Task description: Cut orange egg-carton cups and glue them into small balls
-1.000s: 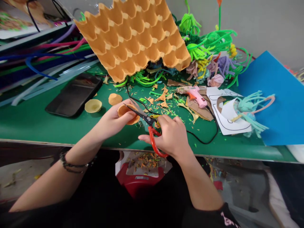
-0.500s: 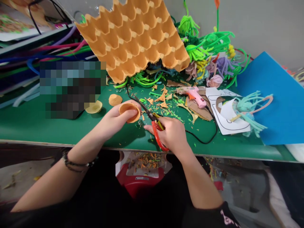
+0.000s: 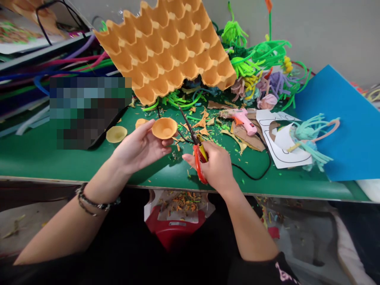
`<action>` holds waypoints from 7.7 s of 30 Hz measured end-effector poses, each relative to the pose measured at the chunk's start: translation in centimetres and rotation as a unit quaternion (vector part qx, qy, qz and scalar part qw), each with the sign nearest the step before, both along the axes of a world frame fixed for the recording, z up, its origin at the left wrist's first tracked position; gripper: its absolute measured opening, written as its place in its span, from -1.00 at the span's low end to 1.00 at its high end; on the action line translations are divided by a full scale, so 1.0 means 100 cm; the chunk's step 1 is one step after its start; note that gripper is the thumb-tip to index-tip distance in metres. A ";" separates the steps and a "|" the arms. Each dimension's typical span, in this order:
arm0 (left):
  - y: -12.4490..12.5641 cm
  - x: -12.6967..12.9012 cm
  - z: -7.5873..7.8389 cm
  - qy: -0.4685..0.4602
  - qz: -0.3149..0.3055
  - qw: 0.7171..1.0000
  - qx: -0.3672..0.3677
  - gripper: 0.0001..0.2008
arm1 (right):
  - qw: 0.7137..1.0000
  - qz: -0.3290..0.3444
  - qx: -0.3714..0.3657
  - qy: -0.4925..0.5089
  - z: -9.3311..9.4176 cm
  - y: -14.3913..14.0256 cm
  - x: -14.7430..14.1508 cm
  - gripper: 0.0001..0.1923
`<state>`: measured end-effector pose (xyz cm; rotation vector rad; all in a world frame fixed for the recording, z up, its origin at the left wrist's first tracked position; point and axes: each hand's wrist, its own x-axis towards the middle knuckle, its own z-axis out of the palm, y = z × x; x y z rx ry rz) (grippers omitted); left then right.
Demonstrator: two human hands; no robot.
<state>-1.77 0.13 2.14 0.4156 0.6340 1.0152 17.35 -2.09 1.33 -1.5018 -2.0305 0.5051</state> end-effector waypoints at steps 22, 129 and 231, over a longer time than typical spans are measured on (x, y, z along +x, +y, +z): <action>-0.006 0.001 -0.011 0.175 0.119 0.933 0.290 -0.49 | 0.979 0.058 0.102 -0.163 0.000 -0.001 -0.002 -0.32; -0.014 0.005 -0.016 0.208 0.081 0.859 0.461 -0.68 | 0.995 0.059 0.038 -0.065 0.007 -0.005 0.004 -0.45; -0.016 0.008 -0.009 0.267 0.086 0.950 0.136 -0.62 | 0.996 0.064 -0.021 -0.051 0.008 -0.005 0.000 -0.25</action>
